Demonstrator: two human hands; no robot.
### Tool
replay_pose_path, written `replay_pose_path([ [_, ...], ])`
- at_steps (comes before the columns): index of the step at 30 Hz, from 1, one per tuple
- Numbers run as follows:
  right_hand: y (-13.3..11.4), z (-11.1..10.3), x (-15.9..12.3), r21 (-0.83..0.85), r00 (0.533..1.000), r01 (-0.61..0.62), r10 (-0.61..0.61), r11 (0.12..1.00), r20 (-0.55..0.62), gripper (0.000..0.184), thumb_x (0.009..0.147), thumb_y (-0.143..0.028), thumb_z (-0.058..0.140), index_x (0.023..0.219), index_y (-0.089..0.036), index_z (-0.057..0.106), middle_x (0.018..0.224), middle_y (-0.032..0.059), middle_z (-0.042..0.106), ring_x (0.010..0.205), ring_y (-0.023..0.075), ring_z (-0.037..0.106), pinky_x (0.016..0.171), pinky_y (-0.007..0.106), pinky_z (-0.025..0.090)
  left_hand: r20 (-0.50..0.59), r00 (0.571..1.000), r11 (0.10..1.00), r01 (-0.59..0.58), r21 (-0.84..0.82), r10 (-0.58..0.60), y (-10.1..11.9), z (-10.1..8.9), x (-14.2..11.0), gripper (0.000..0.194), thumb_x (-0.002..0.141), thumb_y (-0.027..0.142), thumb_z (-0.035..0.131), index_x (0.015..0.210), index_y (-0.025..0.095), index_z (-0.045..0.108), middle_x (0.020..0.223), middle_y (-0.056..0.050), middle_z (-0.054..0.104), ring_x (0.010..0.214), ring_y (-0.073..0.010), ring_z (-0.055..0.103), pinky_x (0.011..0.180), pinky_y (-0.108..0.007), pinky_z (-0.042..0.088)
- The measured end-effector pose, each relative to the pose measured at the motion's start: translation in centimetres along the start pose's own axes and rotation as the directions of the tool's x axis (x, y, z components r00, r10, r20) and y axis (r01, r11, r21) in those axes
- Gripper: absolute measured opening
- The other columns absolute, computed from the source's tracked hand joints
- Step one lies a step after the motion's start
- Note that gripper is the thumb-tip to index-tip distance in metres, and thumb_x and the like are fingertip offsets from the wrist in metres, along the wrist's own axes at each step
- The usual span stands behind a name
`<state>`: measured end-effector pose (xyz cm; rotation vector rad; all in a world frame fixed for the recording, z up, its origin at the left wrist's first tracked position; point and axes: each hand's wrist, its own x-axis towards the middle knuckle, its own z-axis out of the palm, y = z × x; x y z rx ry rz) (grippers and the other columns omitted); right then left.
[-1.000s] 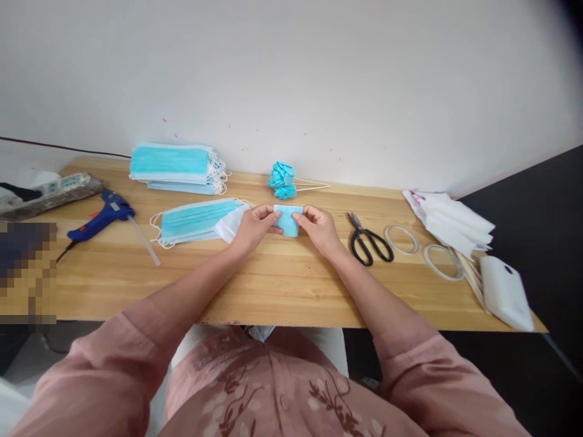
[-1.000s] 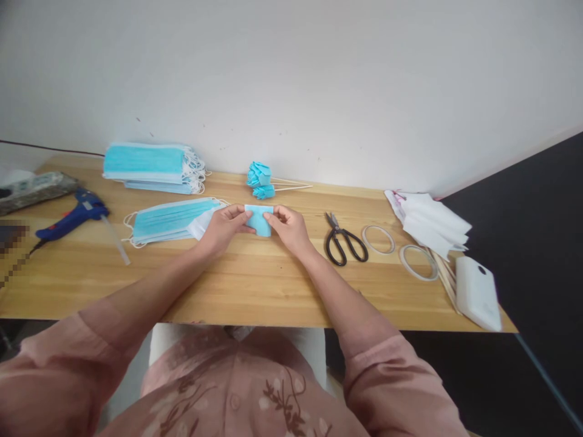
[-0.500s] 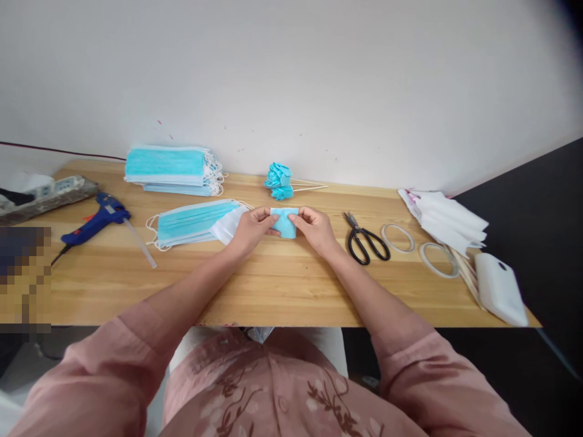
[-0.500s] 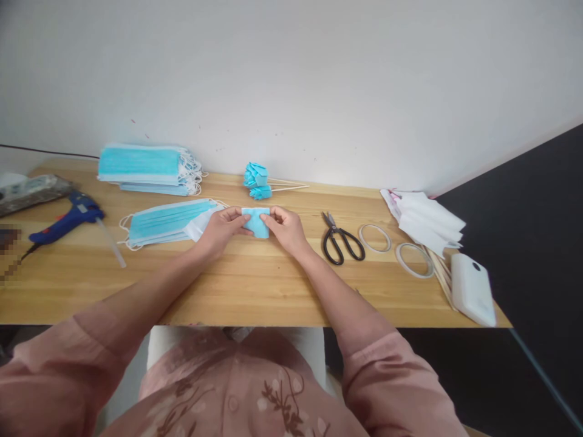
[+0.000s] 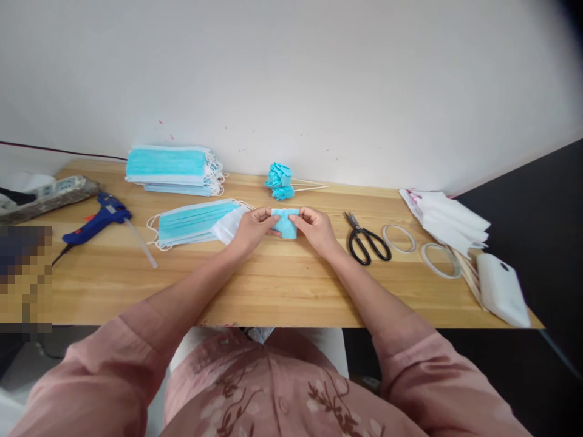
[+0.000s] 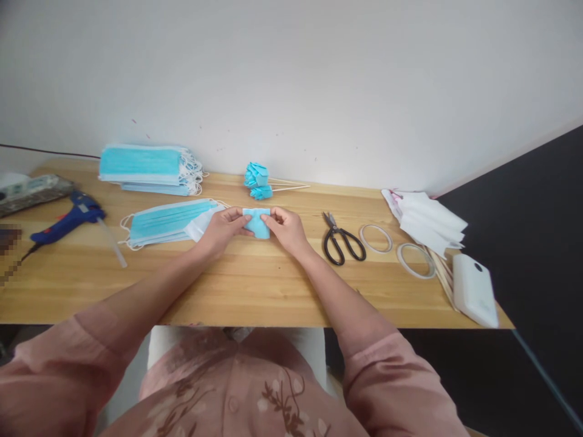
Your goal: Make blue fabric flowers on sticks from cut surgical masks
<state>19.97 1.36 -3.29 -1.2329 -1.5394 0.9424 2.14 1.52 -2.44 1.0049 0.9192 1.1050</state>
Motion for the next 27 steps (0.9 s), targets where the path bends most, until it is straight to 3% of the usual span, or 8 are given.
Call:
replay_pose_path([
  [20, 0.02, 0.05, 0.06, 0.023, 1.0, 0.003, -0.003, 1.0, -0.015, 0.04, 0.079, -0.051, 0.068, 0.063, -0.022, 0.046, 0.06, -0.0057, 0.036, 0.057, 0.0101, 0.032, 0.055, 0.025, 0.03, -0.008, 1.0, 1.0, -0.015, 0.008, 0.015, -0.01, -0.06, -0.06, 0.03, 0.073, 0.038, 0.08, 0.073, 0.013, 0.064, 0.069, 0.002, 0.061, 0.065, -0.0098, 0.06, 0.066, -0.028, 0.062],
  [27, 0.36, 0.1, 0.01, 0.019, 1.0, 0.004, -0.003, 1.0, -0.024, 0.038, 0.081, -0.051, 0.068, 0.065, -0.021, 0.051, 0.06, -0.005, 0.044, 0.057, 0.0107, 0.04, 0.055, 0.025, 0.035, -0.007, 1.0, 1.0, -0.011, 0.011, 0.012, -0.1, -0.19, 0.06, 0.025, 0.076, 0.034, 0.078, 0.074, 0.012, 0.065, 0.07, 0.002, 0.063, 0.063, -0.01, 0.063, 0.065, -0.027, 0.062],
])
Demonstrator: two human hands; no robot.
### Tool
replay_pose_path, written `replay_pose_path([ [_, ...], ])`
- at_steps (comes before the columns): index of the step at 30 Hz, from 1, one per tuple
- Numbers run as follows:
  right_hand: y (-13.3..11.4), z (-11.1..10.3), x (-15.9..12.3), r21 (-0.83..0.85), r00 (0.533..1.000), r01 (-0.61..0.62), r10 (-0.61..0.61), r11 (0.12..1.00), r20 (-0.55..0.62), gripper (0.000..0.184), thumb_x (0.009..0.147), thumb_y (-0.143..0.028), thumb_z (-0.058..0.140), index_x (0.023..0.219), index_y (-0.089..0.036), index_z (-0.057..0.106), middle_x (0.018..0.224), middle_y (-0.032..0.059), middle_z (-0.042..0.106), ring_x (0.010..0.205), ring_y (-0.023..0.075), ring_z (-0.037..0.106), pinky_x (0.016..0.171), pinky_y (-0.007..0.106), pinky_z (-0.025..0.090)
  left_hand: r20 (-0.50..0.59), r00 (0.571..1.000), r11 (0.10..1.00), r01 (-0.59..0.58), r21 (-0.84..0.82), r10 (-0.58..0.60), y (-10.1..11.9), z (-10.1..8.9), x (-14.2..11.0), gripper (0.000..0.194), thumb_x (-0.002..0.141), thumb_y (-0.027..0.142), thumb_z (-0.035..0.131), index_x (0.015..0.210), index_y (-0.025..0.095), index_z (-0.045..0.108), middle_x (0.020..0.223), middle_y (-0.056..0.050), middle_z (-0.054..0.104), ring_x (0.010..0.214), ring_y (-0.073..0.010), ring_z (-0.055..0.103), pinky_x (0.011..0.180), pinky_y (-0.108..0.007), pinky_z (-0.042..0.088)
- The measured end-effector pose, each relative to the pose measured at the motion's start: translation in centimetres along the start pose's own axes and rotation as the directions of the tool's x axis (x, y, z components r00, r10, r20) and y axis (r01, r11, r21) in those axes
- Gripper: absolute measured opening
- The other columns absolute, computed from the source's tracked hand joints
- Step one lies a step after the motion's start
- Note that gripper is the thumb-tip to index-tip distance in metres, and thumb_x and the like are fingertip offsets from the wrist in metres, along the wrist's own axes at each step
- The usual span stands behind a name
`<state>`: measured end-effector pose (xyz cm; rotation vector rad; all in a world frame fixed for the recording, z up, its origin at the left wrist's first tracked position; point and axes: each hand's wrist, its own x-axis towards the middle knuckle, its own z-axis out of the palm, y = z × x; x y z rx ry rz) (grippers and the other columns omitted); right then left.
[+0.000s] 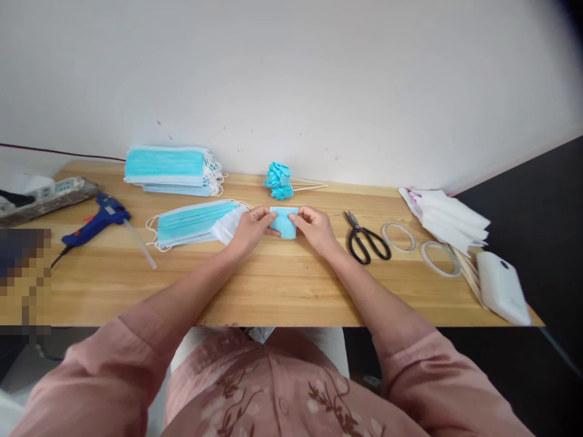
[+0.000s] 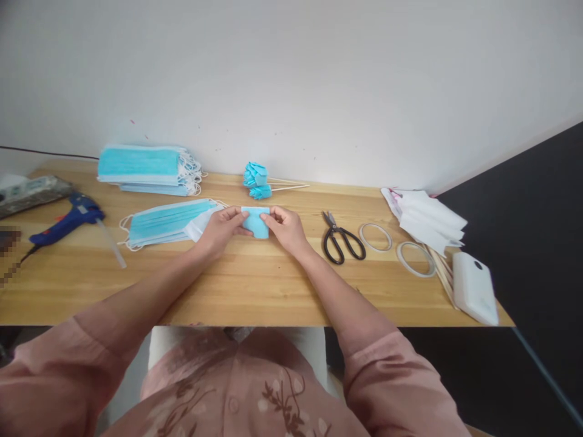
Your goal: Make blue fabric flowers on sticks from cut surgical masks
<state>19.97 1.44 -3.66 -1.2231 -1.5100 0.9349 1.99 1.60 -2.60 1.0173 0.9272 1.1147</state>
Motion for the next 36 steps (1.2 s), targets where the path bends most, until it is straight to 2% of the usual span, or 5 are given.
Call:
replay_pose_path([
  [5, 0.0, -1.6, 1.1, 0.123, 0.993, -0.015, 0.029, 0.992, -0.112, 0.027, 0.088, -0.045, 0.063, 0.089, -0.019, 0.07, 0.083, 0.002, 0.07, 0.075, 0.0149, 0.064, 0.07, 0.027, 0.052, -0.013, 1.0, 1.0, 0.012, 0.017, -0.012, -0.3, -0.2, 0.2, 0.025, 0.077, 0.033, 0.078, 0.075, 0.012, 0.066, 0.07, 0.002, 0.062, 0.061, -0.0099, 0.064, 0.062, -0.026, 0.061],
  [8, -0.2, -3.4, 2.8, 0.286, 0.932, -0.082, 0.176, 0.955, -0.318, 0.023, 0.089, -0.033, 0.063, 0.108, -0.021, 0.067, 0.094, 0.0035, 0.074, 0.085, 0.0157, 0.071, 0.072, 0.026, 0.057, -0.01, 1.0, 1.0, 0.015, 0.019, -0.015, -0.4, -0.3, 0.3, 0.026, 0.077, 0.034, 0.079, 0.074, 0.012, 0.065, 0.069, 0.002, 0.062, 0.06, -0.01, 0.064, 0.062, -0.026, 0.061],
  [10, -0.2, -4.5, 4.0, 0.402, 0.878, -0.161, 0.317, 0.902, -0.359, 0.024, 0.086, -0.02, 0.064, 0.11, -0.021, 0.062, 0.093, 0.0033, 0.074, 0.086, 0.0148, 0.072, 0.075, 0.026, 0.059, -0.008, 1.0, 1.0, 0.018, 0.024, -0.018, -0.4, -0.3, 0.4, 0.027, 0.076, 0.034, 0.08, 0.073, 0.013, 0.064, 0.069, 0.002, 0.062, 0.059, -0.0102, 0.064, 0.061, -0.026, 0.061],
  [15, 0.6, -5.1, 6.6, 0.537, 0.801, -0.313, 0.522, 0.783, -0.295, 0.026, 0.086, -0.01, 0.059, 0.109, -0.023, 0.056, 0.078, -0.0013, 0.067, 0.075, 0.0128, 0.071, 0.072, 0.025, 0.062, -0.012, 1.0, 1.0, 0.02, 0.021, -0.02, -0.3, -0.3, 0.3, 0.027, 0.075, 0.034, 0.08, 0.073, 0.013, 0.064, 0.068, 0.002, 0.061, 0.058, -0.0102, 0.064, 0.06, -0.025, 0.06],
  [36, 1.1, -3.4, 9.2, 0.616, 0.79, -0.335, 0.569, 0.713, -0.229, 0.018, 0.091, -0.011, 0.053, 0.105, -0.022, 0.052, 0.08, 0.0007, 0.065, 0.076, 0.0132, 0.07, 0.068, 0.024, 0.063, -0.008, 1.0, 1.0, 0.031, 0.004, -0.031, -0.1, -0.2, 0.3, 0.015, 0.084, 0.022, 0.071, 0.074, 0.012, 0.065, 0.07, 0.001, 0.062, 0.059, -0.0099, 0.064, 0.061, -0.026, 0.061],
])
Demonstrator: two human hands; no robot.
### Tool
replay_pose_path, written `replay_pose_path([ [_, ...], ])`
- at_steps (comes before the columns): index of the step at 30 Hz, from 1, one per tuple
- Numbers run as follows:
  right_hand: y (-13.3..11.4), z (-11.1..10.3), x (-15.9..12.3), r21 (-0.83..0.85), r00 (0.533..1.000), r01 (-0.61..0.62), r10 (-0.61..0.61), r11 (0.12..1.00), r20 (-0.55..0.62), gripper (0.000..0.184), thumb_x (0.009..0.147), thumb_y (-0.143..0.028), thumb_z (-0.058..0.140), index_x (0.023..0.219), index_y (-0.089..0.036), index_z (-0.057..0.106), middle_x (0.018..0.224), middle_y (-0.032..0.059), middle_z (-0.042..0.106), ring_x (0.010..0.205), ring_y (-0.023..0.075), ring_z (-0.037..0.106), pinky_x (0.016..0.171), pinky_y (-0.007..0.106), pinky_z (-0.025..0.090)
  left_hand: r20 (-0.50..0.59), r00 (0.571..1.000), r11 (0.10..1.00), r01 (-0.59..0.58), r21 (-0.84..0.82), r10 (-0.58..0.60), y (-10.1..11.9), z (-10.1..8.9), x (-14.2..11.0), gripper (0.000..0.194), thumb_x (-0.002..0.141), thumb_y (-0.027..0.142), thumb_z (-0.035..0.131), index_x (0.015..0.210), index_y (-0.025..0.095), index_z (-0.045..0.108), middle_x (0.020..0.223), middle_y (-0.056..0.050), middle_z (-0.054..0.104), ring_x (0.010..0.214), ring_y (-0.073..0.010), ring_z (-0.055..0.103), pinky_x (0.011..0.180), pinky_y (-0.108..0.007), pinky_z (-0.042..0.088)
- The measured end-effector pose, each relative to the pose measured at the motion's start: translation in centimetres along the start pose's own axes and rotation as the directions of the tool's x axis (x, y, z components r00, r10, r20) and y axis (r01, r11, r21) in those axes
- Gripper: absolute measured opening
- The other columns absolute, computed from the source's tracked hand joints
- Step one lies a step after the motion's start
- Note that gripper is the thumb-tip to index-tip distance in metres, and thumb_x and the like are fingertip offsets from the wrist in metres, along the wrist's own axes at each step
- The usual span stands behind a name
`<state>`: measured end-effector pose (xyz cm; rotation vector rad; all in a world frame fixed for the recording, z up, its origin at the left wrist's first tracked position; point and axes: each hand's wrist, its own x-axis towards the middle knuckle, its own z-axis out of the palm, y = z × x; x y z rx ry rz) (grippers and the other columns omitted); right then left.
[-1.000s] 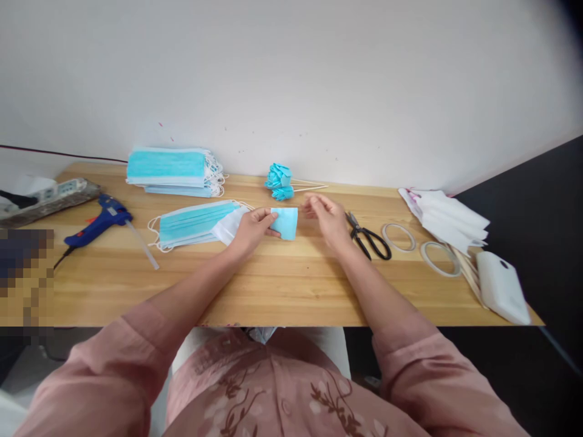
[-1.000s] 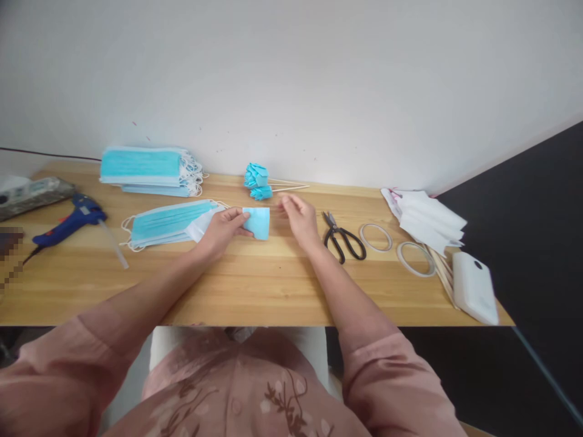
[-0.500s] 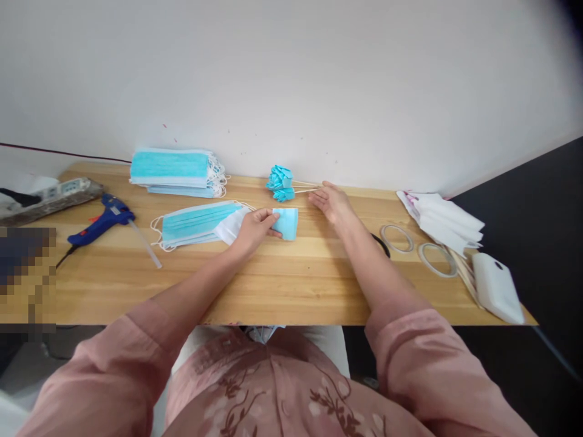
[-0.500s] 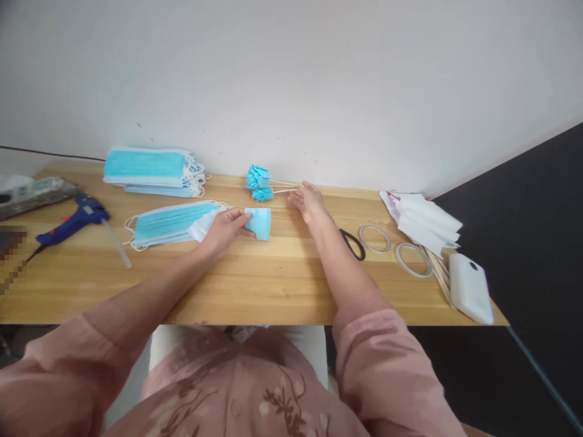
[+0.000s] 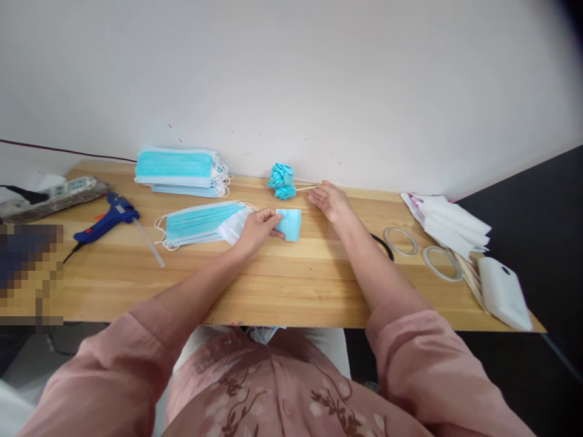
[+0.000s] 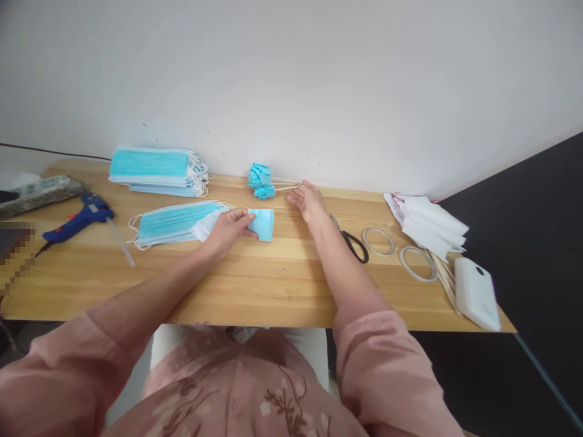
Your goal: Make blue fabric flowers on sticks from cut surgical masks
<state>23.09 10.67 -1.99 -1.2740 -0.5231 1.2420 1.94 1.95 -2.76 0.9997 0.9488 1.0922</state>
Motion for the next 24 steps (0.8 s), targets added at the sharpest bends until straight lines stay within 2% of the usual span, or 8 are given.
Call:
replay_pose_path([
  [3, -0.1, -0.3, -1.7, -0.02, 1.0, 0.007, -0.007, 1.0, 0.02, 0.02, 0.09, -0.011, 0.053, 0.106, -0.022, 0.054, 0.082, 0.0019, 0.069, 0.076, 0.0138, 0.071, 0.064, 0.024, 0.062, 0.001, 1.0, 1.0, -0.006, -0.005, 0.006, -0.1, 0.0, 0.1, 0.019, 0.082, 0.026, 0.075, 0.074, 0.012, 0.065, 0.071, 0.001, 0.062, 0.059, -0.0103, 0.064, 0.061, -0.026, 0.061],
  [6, 0.2, -0.4, -3.9, -0.046, 0.995, 0.04, -0.035, 0.998, 0.097, 0.026, 0.085, -0.01, 0.06, 0.108, -0.022, 0.059, 0.092, 0.0031, 0.075, 0.08, 0.0146, 0.072, 0.061, 0.023, 0.06, 0.003, 1.0, 1.0, -0.008, -0.006, 0.008, -0.2, 0.0, 0.0, 0.024, 0.079, 0.031, 0.079, 0.073, 0.013, 0.065, 0.07, 0.002, 0.062, 0.06, -0.0103, 0.064, 0.061, -0.026, 0.061],
  [10, 1.0, -0.2, -5.3, -0.17, 0.958, 0.225, -0.185, 0.959, 0.22, 0.025, 0.084, -0.019, 0.064, 0.108, -0.023, 0.065, 0.1, 0.0033, 0.076, 0.087, 0.0146, 0.071, 0.064, 0.023, 0.058, 0.005, 1.0, 1.0, -0.001, -0.002, 0.001, -0.2, 0.0, 0.0, 0.027, 0.077, 0.033, 0.081, 0.073, 0.012, 0.065, 0.07, 0.002, 0.062, 0.059, -0.0105, 0.064, 0.061, -0.027, 0.061],
  [13, 1.2, -0.4, -4.7, -0.274, 0.904, 0.415, -0.358, 0.868, 0.235, 0.023, 0.085, -0.025, 0.06, 0.107, -0.022, 0.066, 0.099, 0.0027, 0.073, 0.086, 0.0138, 0.067, 0.061, 0.021, 0.055, 0.007, 1.0, 1.0, 0.005, 0.003, -0.005, -0.3, 0.0, 0.0, 0.026, 0.077, 0.033, 0.081, 0.074, 0.012, 0.065, 0.071, 0.001, 0.063, 0.058, -0.011, 0.065, 0.06, -0.027, 0.06],
  [15, 1.1, -0.7, -4.3, -0.323, 0.869, 0.491, -0.431, 0.809, 0.242, 0.024, 0.086, -0.026, 0.058, 0.107, -0.022, 0.067, 0.094, 0.0022, 0.072, 0.082, 0.0133, 0.065, 0.058, 0.021, 0.053, 0.007, 1.0, 1.0, 0.001, 0.001, -0.001, -0.2, -0.1, 0.0, 0.026, 0.077, 0.033, 0.08, 0.074, 0.012, 0.065, 0.071, 0.001, 0.063, 0.058, -0.0112, 0.065, 0.06, -0.026, 0.06],
  [19, 0.9, -1.8, -4.8, -0.367, 0.849, 0.517, -0.412, 0.773, 0.33, 0.026, 0.087, -0.034, 0.06, 0.107, -0.021, 0.071, 0.087, 0.0017, 0.072, 0.076, 0.0128, 0.064, 0.054, 0.02, 0.048, -0.018, 1.0, 1.0, -0.021, 0.0, 0.021, 0.1, -0.2, 0.0, 0.029, 0.076, 0.036, 0.08, 0.073, 0.013, 0.063, 0.068, 0.003, 0.06, 0.056, -0.0108, 0.065, 0.059, -0.026, 0.059],
  [24, 1.4, -2.0, -7.0, -0.377, 0.795, 0.539, -0.307, 0.753, 0.523, 0.046, 0.091, -0.061, 0.057, 0.107, -0.022, 0.074, 0.086, 0.0047, 0.072, 0.08, 0.0176, 0.067, 0.054, 0.023, 0.048, -0.045, 0.997, 0.998, -0.06, 0.012, 0.06, 0.4, -0.4, -0.1, 0.03, 0.078, 0.04, 0.078, 0.077, 0.013, 0.064, 0.072, 0.001, 0.064, 0.06, -0.013, 0.069, 0.062, -0.026, 0.059],
])
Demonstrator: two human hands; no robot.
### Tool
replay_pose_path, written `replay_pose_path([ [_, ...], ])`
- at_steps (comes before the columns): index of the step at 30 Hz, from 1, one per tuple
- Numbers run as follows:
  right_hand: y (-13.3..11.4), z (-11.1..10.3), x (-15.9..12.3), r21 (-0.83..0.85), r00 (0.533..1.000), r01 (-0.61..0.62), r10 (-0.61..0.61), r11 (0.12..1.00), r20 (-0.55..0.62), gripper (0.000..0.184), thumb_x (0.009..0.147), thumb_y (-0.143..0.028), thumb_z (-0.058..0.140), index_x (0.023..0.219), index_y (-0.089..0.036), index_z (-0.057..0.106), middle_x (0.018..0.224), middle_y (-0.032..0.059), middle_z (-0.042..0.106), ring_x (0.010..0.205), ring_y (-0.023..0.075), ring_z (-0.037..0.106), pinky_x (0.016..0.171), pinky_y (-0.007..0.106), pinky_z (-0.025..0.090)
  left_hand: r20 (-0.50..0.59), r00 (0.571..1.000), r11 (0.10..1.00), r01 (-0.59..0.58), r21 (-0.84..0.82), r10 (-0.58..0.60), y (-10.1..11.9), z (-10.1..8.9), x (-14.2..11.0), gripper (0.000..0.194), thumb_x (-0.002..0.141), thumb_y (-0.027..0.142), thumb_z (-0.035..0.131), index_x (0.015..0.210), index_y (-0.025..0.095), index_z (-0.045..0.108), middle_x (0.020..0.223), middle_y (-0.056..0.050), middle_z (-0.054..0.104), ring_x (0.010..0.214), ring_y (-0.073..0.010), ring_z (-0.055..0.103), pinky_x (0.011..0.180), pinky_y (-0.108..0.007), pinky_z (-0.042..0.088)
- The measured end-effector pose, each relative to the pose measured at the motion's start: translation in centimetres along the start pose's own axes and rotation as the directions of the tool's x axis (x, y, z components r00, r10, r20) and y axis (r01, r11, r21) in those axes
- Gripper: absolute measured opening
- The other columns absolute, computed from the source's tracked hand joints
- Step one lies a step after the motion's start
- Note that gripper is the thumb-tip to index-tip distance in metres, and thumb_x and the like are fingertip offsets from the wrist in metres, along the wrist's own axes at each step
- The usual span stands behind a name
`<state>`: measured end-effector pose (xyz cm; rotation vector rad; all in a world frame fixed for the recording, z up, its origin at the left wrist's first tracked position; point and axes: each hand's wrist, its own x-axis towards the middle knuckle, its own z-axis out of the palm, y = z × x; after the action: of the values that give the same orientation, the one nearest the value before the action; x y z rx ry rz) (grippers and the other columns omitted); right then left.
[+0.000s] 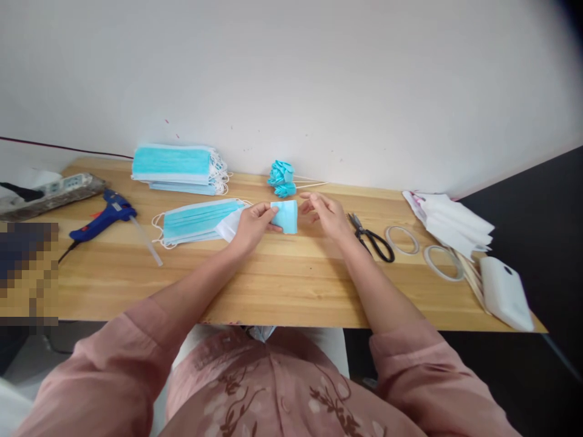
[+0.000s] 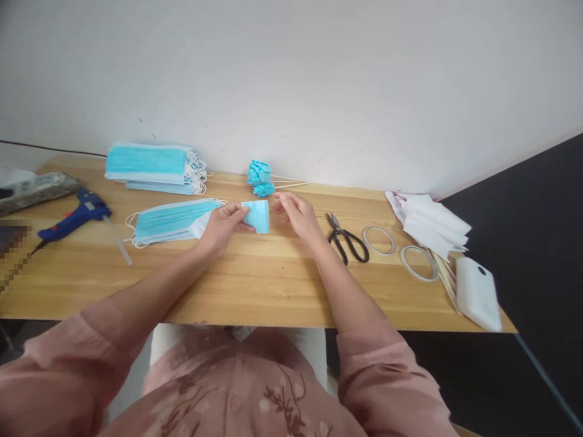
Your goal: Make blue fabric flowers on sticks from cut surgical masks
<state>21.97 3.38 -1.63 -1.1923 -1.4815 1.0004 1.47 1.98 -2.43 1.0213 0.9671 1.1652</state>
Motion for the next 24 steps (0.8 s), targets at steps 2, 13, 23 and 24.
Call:
replay_pose_path([
  [2, -0.1, 0.8, -0.4, -0.002, 0.997, 0.028, -0.028, 1.0, 0.072, 0.051, 0.091, -0.068, 0.053, 0.098, -0.022, 0.074, 0.084, 0.0042, 0.071, 0.079, 0.0178, 0.066, 0.059, 0.025, 0.049, -0.01, 1.0, 1.0, -0.014, -0.003, 0.014, 0.0, 0.0, 0.0, 0.03, 0.079, 0.04, 0.078, 0.077, 0.013, 0.065, 0.074, 0.0, 0.065, 0.062, -0.0128, 0.068, 0.065, -0.027, 0.061],
  [13, 0.3, 3.6, -1.3, -0.289, 0.983, 0.125, -0.158, 0.949, -0.093, 0.046, 0.093, -0.058, 0.053, 0.066, -0.023, 0.039, 0.058, -0.0047, 0.037, 0.057, 0.0127, 0.037, 0.057, 0.028, 0.03, 0.009, 1.0, 0.997, 0.012, -0.071, -0.011, -0.4, 0.5, -0.3, 0.033, 0.076, 0.04, 0.081, 0.076, 0.013, 0.062, 0.072, 0.004, 0.058, 0.066, -0.0085, 0.059, 0.072, -0.03, 0.064],
  [23, 0.2, 3.7, -1.6, -0.412, 0.954, 0.165, -0.25, 0.896, -0.163, 0.039, 0.095, -0.048, 0.052, 0.067, -0.024, 0.039, 0.058, -0.0047, 0.04, 0.056, 0.0132, 0.037, 0.059, 0.028, 0.031, 0.092, 0.992, 0.978, 0.099, -0.186, -0.083, -0.4, 0.5, -0.4, 0.033, 0.071, 0.033, 0.087, 0.088, 0.011, 0.068, 0.082, -0.001, 0.066, 0.074, -0.0109, 0.065, 0.069, -0.026, 0.061],
  [24, 0.2, 3.8, -1.7, -0.417, 0.953, 0.165, -0.253, 0.894, -0.165, 0.039, 0.095, -0.049, 0.051, 0.068, -0.024, 0.039, 0.058, -0.0046, 0.04, 0.056, 0.0133, 0.037, 0.06, 0.028, 0.031, 0.086, 0.993, 0.98, 0.097, -0.176, -0.083, -0.4, 0.5, -0.3, 0.032, 0.072, 0.034, 0.086, 0.084, 0.011, 0.067, 0.077, 0.0, 0.064, 0.071, -0.0102, 0.064, 0.07, -0.027, 0.062],
])
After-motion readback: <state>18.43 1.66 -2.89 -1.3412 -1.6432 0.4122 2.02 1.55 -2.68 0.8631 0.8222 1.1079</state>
